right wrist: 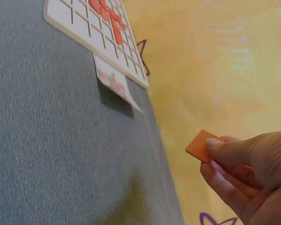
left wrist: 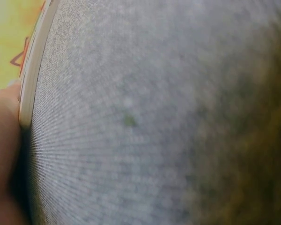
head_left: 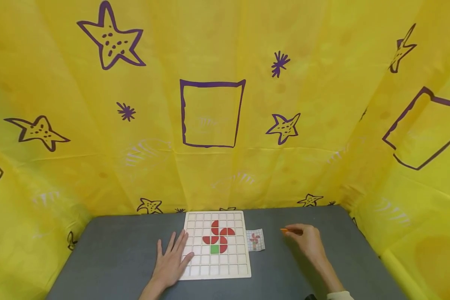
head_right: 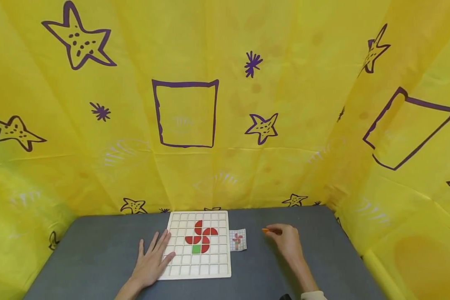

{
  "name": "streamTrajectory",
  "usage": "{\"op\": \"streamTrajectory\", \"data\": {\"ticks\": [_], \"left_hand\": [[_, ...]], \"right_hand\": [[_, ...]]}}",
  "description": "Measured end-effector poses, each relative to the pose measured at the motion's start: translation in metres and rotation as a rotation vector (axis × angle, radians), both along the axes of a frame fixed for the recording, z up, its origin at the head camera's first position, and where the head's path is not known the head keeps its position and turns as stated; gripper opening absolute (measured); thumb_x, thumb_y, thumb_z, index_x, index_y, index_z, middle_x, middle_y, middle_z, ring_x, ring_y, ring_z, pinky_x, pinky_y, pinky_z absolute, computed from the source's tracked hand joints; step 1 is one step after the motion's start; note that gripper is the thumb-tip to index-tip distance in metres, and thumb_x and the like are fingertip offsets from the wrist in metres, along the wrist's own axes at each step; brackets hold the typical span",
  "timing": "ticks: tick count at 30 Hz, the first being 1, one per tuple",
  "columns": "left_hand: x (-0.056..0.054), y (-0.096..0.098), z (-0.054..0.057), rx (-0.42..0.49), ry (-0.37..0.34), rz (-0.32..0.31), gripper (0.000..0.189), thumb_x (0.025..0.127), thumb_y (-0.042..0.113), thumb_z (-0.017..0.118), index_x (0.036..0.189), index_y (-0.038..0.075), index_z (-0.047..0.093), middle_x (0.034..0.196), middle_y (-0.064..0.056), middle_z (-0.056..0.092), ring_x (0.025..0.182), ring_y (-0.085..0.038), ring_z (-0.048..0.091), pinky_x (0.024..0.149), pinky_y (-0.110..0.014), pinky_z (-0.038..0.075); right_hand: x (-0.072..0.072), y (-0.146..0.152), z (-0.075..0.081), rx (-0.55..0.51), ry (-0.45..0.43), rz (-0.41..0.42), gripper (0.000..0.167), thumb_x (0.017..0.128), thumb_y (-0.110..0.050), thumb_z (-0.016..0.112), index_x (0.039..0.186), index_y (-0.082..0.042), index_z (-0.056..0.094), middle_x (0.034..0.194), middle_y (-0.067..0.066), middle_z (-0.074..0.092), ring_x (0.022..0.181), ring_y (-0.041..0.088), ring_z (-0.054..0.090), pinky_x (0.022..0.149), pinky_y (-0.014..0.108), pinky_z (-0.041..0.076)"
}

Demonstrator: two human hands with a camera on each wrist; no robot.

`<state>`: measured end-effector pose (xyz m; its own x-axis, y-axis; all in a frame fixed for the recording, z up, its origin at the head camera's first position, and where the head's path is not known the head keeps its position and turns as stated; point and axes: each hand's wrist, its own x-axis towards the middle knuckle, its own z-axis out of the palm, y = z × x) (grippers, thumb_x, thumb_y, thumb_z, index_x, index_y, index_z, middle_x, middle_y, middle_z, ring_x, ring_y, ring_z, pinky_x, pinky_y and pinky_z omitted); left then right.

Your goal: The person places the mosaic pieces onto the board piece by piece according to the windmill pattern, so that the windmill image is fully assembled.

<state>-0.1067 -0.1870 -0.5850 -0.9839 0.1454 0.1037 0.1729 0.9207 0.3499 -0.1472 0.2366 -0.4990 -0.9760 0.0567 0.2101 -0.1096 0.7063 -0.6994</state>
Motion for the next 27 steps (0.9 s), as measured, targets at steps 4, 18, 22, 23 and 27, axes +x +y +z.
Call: {"op": "streamTrajectory", "data": {"ticks": [4, 18, 22, 23, 27], "left_hand": [[0.0, -0.001, -0.001, -0.009, 0.0, 0.003, 0.07, 0.099, 0.055, 0.044, 0.154, 0.014, 0.033, 0.16, -0.005, 0.027, 0.146, -0.038, 0.021, 0.11, -0.07, -0.003], [0.0, 0.001, -0.001, -0.016, -0.004, 0.007, 0.071, 0.099, 0.057, 0.043, 0.154, 0.014, 0.033, 0.16, -0.004, 0.027, 0.147, -0.038, 0.021, 0.11, -0.07, -0.002], [0.0, 0.001, 0.0, -0.009, -0.003, 0.007, 0.07, 0.099, 0.056, 0.044, 0.154, 0.014, 0.033, 0.16, -0.005, 0.027, 0.147, -0.038, 0.02, 0.11, -0.07, -0.003], [0.0, 0.001, 0.0, -0.006, -0.004, 0.006, 0.07, 0.099, 0.056, 0.044, 0.154, 0.014, 0.033, 0.161, -0.005, 0.027, 0.147, -0.038, 0.02, 0.11, -0.07, -0.003], [0.0, 0.001, 0.0, -0.007, 0.001, 0.007, 0.07, 0.099, 0.055, 0.044, 0.154, 0.014, 0.033, 0.161, -0.005, 0.027, 0.147, -0.038, 0.02, 0.11, -0.069, -0.003]], "right_hand": [[0.0, -0.009, -0.002, -0.022, -0.017, 0.012, 0.013, 0.076, -0.008, 0.083, 0.089, -0.007, 0.079, 0.084, 0.007, 0.075, 0.074, 0.017, 0.07, 0.062, 0.023, 0.055], [0.001, -0.046, -0.016, -0.151, -0.099, 0.085, 0.011, 0.075, -0.013, 0.085, 0.083, -0.009, 0.079, 0.078, 0.003, 0.074, 0.067, 0.01, 0.068, 0.06, 0.022, 0.054], [0.0, -0.058, -0.02, -0.201, -0.121, 0.14, 0.013, 0.075, -0.012, 0.085, 0.083, -0.006, 0.078, 0.077, 0.003, 0.074, 0.066, 0.01, 0.067, 0.058, 0.021, 0.052], [0.0, -0.061, -0.021, -0.207, -0.123, 0.155, 0.012, 0.075, -0.011, 0.084, 0.083, -0.005, 0.078, 0.076, 0.004, 0.073, 0.065, 0.01, 0.067, 0.058, 0.021, 0.052], [0.002, -0.074, -0.024, -0.24, -0.13, 0.2, 0.012, 0.075, -0.009, 0.084, 0.084, -0.004, 0.078, 0.077, 0.005, 0.074, 0.065, 0.011, 0.067, 0.058, 0.021, 0.053]]}}
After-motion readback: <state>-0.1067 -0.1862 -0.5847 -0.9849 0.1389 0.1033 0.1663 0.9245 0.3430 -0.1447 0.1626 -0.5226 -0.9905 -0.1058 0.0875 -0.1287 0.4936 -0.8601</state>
